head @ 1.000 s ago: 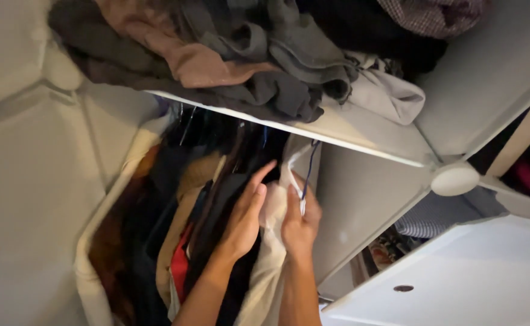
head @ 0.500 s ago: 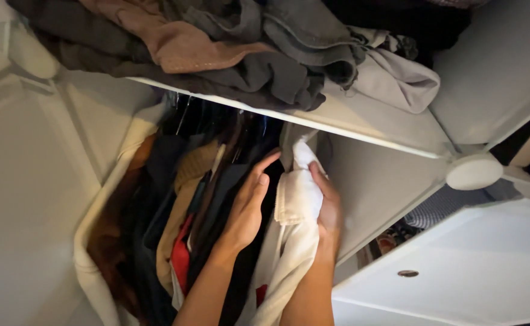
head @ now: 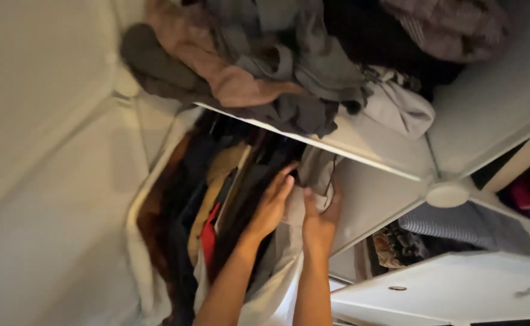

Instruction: The person organizes their room by picking up clothes from a basket, putting them on hangers, and hanging them in a wardrobe.

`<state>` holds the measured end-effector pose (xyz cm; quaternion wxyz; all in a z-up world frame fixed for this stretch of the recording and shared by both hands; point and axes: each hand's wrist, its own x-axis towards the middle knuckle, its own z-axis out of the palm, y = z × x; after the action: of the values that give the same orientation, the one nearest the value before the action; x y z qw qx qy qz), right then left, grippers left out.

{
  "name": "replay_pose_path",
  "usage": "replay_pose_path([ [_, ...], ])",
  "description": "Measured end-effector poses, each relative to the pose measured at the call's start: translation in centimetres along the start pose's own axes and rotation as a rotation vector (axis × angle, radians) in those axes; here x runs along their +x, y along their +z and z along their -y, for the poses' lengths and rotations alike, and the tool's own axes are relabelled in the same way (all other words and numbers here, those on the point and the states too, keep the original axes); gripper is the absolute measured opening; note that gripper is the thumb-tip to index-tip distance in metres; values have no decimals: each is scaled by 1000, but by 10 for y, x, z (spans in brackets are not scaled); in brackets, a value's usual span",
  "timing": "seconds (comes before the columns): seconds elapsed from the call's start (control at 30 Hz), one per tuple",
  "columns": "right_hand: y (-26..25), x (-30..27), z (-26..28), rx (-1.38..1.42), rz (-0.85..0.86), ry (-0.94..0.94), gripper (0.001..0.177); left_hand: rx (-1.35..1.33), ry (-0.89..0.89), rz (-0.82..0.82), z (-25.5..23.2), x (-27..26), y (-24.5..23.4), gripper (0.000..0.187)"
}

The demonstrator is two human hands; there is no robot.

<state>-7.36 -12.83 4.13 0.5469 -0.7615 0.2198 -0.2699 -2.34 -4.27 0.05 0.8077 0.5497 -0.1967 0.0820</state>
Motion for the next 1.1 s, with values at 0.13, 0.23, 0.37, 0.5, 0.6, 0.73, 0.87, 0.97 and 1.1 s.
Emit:
replay_pose_path([
  [0.13,-12,-10,-17,-81,28,-236,96,10,-199,-2,13,-7,21,49],
  [0.23,-21,-1,-28,-200,38,-235,103,167,-307,130,21,-18,45,50],
  [0.37,-31,-3,-15,-319,91,-154,93,461,-499,358,34,-36,59,51],
  [0.5,-39,-27,21,-224,89,-211,81,543,-263,-34,28,-33,43,49],
  [0.6,-43,-40,18,-350,77,-343,89,859,-46,-321,-36,-50,31,22],
  [0.73,-42,-37,-20,-297,184,-399,103,1319,-8,-473,-44,-78,13,38],
  [0.87,-35,-28,-43,-281,169,-340,94,1318,-175,-146,-15,-85,-2,43],
  [0.97,-44,-25,-35,-245,209,-422,99,1242,-313,60,-42,-84,19,43],
  [1.1,-47,-41,4,-182,165,-376,116,1275,-402,137,-60,-87,20,34],
])
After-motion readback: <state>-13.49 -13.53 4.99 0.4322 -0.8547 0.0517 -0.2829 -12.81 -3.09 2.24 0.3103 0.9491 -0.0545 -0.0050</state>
